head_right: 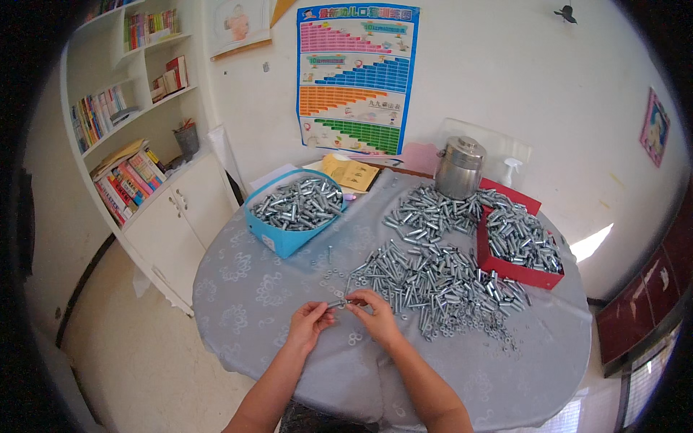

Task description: The person sits at a table covered with a grey cloth and assembles metal fasteners by hand. They pick up bolts and washers from a large pile, thread the washers onto the bolts, and place the completed assemblies into a blue plastic bin.

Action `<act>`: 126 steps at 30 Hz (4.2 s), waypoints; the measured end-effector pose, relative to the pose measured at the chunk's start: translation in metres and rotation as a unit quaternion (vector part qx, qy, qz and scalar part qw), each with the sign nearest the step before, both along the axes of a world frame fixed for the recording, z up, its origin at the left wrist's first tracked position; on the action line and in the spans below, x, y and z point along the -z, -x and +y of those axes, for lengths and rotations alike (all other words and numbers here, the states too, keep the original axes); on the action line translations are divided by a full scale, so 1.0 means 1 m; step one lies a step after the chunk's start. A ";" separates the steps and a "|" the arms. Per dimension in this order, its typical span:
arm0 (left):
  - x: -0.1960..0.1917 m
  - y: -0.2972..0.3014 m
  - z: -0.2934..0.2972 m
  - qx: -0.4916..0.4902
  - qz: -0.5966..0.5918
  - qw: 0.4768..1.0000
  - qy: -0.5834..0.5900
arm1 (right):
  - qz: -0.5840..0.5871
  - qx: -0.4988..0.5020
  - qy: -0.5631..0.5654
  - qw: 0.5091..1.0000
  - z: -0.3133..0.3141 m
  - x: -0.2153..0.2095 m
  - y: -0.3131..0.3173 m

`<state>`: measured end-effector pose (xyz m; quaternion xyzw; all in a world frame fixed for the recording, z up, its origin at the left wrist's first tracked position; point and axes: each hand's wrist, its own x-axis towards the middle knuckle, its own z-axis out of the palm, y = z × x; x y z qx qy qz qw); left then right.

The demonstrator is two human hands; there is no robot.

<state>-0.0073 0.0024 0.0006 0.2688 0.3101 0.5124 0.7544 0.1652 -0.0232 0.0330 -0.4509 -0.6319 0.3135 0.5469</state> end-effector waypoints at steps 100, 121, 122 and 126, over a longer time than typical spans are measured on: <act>-0.035 0.002 0.151 -0.141 0.421 0.846 -0.294 | -0.367 0.338 0.009 0.867 0.003 0.022 -0.040; -0.018 -0.128 0.129 -0.044 0.673 0.587 -0.447 | -0.170 0.367 0.025 0.914 0.003 0.014 -0.050; -0.018 -0.125 0.127 -0.041 0.678 0.588 -0.439 | -0.152 0.370 0.011 0.916 0.002 0.013 -0.049; -0.012 -0.106 0.122 -0.054 0.543 0.746 -0.381 | -0.046 0.336 -0.106 0.935 0.009 0.011 -0.049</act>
